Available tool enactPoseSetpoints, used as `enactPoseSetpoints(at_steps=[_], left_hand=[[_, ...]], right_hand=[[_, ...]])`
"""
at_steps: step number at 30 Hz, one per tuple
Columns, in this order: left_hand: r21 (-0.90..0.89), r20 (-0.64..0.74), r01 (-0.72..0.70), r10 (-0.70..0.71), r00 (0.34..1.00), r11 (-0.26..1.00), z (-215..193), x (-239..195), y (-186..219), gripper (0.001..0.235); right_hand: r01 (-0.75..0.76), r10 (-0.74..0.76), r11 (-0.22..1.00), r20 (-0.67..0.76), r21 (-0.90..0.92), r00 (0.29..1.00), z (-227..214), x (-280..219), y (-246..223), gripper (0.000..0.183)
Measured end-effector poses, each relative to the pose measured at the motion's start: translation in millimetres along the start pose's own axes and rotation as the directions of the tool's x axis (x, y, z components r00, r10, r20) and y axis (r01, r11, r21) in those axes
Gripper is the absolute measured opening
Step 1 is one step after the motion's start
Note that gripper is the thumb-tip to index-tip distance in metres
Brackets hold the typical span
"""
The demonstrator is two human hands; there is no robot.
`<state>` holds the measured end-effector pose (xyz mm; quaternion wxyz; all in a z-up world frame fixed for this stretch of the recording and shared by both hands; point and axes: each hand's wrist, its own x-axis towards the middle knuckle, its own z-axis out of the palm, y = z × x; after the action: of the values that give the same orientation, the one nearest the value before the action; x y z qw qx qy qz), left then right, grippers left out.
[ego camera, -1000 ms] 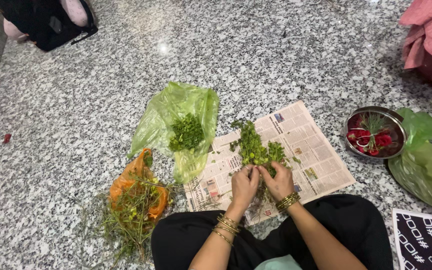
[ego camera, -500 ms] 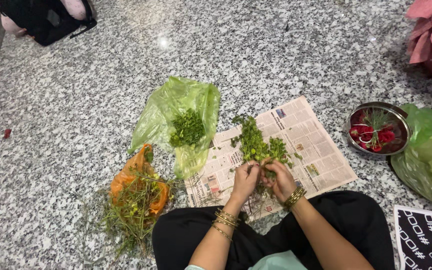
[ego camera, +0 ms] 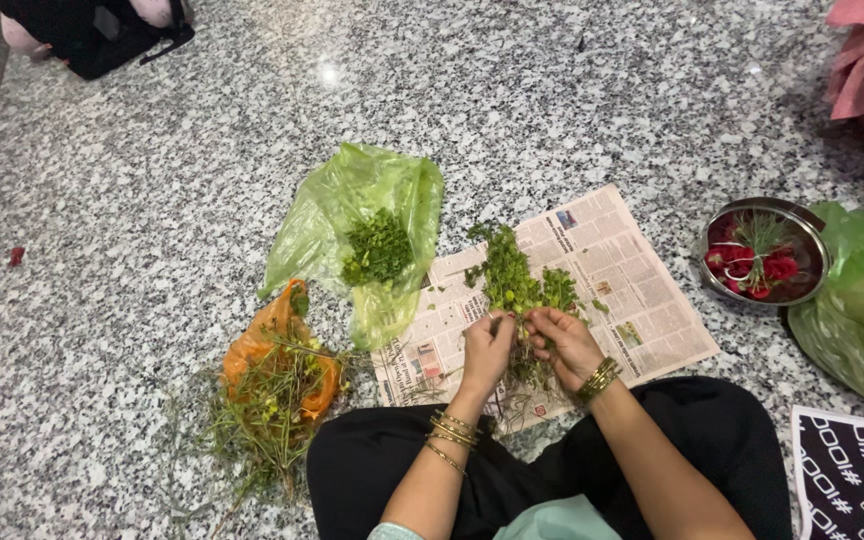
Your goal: The person sits on the floor and sorts through a pile of green leafy herbs, picking leaves and small stems from the stalks. The separated leaves are placed into a green plastic bag, while the remaining stems are set aside in an orange plastic bag.
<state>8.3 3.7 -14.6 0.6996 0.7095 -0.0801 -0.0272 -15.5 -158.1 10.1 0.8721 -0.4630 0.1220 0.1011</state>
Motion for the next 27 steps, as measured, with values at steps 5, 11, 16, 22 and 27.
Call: enactPoseSetpoints(at_steps=[5, 11, 16, 22, 27], left_hand=[[-0.259, -0.036, 0.179, -0.194, 0.980, 0.949, -2.4, 0.8, 30.3, 0.021], [-0.493, 0.088, 0.240, -0.226, 0.970, 0.836, -6.9, -0.4, 49.5, 0.032], [-0.429, 0.064, 0.271, -0.271, 0.961, 0.861, -6.9, 4.7, 19.9, 0.037], [-0.188, -0.021, 0.135, -0.141, 0.990, 0.973, -4.9, 6.2, 0.2, 0.040], [-0.450, 0.014, 0.235, -0.256, 0.967, 0.861, -9.6, 5.2, 12.4, 0.037]], right_hand=[[0.040, -0.087, 0.936, -0.121, -0.349, 0.989, 13.6, -1.9, 0.0, 0.010], [0.343, -0.351, 0.553, 0.161, -0.759, 0.922, 21.3, -9.1, 11.8, 0.011], [0.432, -0.333, 0.027, 0.399, -0.901, 0.854, 27.1, -18.5, 5.4, 0.014], [0.364, -0.180, 0.051, 0.350, -0.930, 0.919, 29.5, -25.2, 0.2, 0.019], [0.332, -0.061, 0.499, 0.350, -0.801, 0.935, 15.6, -13.1, 11.1, 0.026]])
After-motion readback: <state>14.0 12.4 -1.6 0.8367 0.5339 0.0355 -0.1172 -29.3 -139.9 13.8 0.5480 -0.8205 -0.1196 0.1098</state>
